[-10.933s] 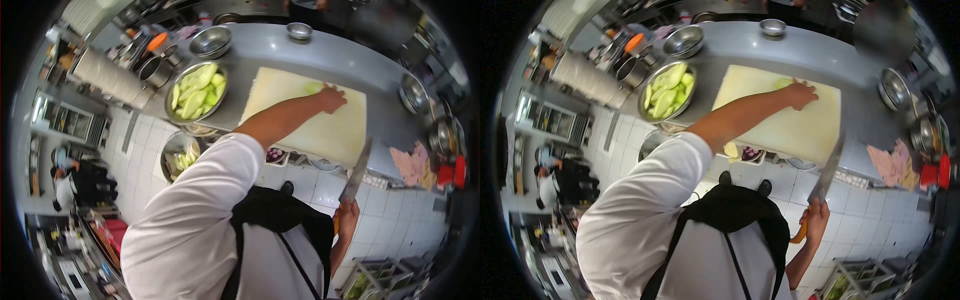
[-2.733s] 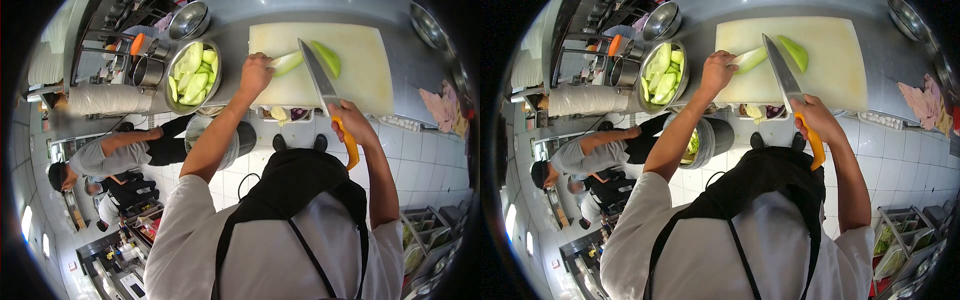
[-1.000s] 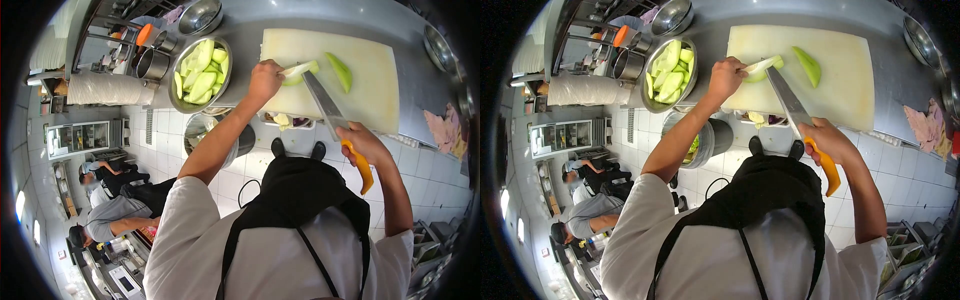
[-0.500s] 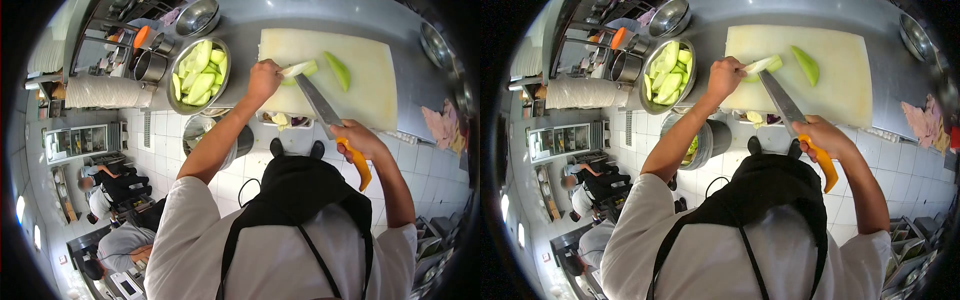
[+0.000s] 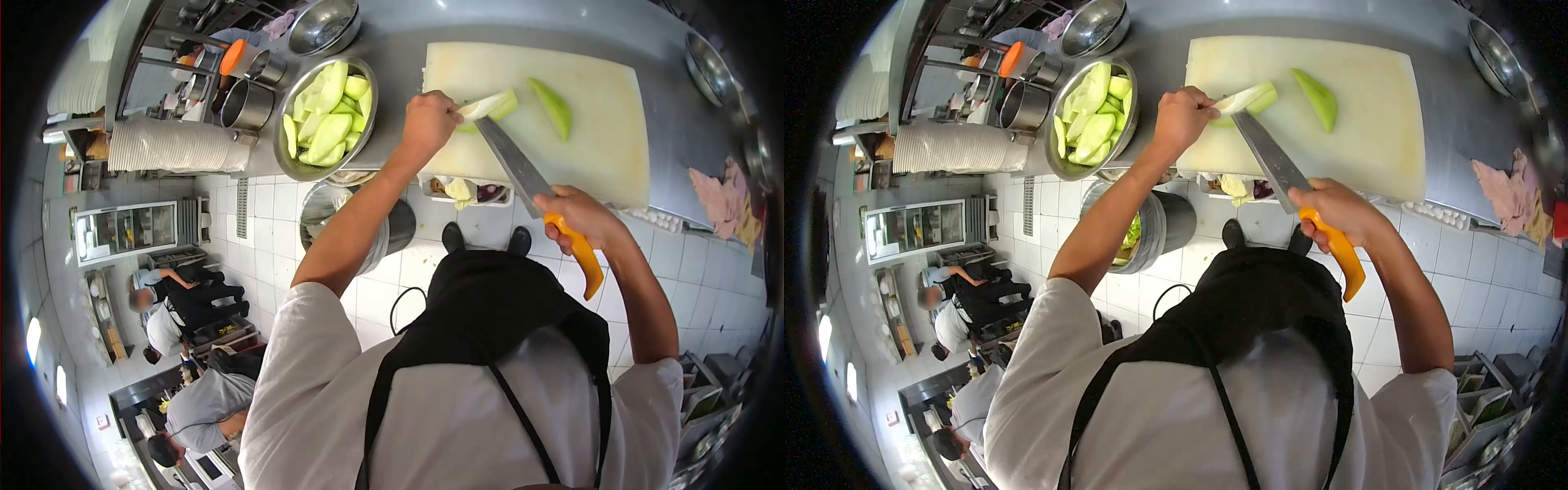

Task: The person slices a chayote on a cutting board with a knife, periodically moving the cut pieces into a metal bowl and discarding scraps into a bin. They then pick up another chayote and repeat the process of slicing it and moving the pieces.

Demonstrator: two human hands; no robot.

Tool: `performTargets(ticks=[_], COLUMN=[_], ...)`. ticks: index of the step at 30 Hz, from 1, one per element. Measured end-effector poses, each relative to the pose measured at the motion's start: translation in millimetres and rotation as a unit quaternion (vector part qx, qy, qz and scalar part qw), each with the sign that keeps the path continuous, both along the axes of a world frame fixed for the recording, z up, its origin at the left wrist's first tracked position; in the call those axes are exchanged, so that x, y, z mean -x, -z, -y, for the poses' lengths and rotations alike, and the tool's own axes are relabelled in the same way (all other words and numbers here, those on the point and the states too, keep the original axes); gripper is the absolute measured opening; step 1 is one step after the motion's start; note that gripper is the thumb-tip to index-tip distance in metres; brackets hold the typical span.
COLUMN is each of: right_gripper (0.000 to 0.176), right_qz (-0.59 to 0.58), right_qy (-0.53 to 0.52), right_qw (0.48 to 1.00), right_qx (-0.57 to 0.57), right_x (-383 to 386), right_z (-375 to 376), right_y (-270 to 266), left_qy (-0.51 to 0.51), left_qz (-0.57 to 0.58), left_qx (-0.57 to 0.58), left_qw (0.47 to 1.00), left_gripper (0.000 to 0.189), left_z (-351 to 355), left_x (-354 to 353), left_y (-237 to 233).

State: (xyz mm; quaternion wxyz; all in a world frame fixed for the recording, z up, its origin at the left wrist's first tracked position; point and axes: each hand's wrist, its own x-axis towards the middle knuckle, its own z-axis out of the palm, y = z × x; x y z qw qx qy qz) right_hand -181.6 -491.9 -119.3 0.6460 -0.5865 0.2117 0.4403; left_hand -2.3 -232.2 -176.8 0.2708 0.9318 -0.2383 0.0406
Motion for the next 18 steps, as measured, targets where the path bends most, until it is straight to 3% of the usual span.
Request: performTargets(ticks=[3,7,18], right_gripper=[0.036,0.034,0.031], right_qz=[0.01,0.076,0.091], right_qy=[0.0,-0.033,-0.045], right_qw=[1.0,0.995,0.989], right_qx=[-0.013,0.059,0.109], right_x=[4.4,15.3,27.4], right_z=[5.6,0.8,-4.8], right_y=[7.5,18.5,32.7], left_qy=[-0.004,-0.062,-0.047], left_qz=[0.034,0.019,0.094], left_qx=[0.033,0.103,0.158], left_qw=[0.999,0.993,0.982], left_gripper=[0.014,0.012,0.017], left_z=[-7.0,-7.7,-13.9], left_x=[8.8,27.4,48.4], left_y=[4.8,4.7,24.7])
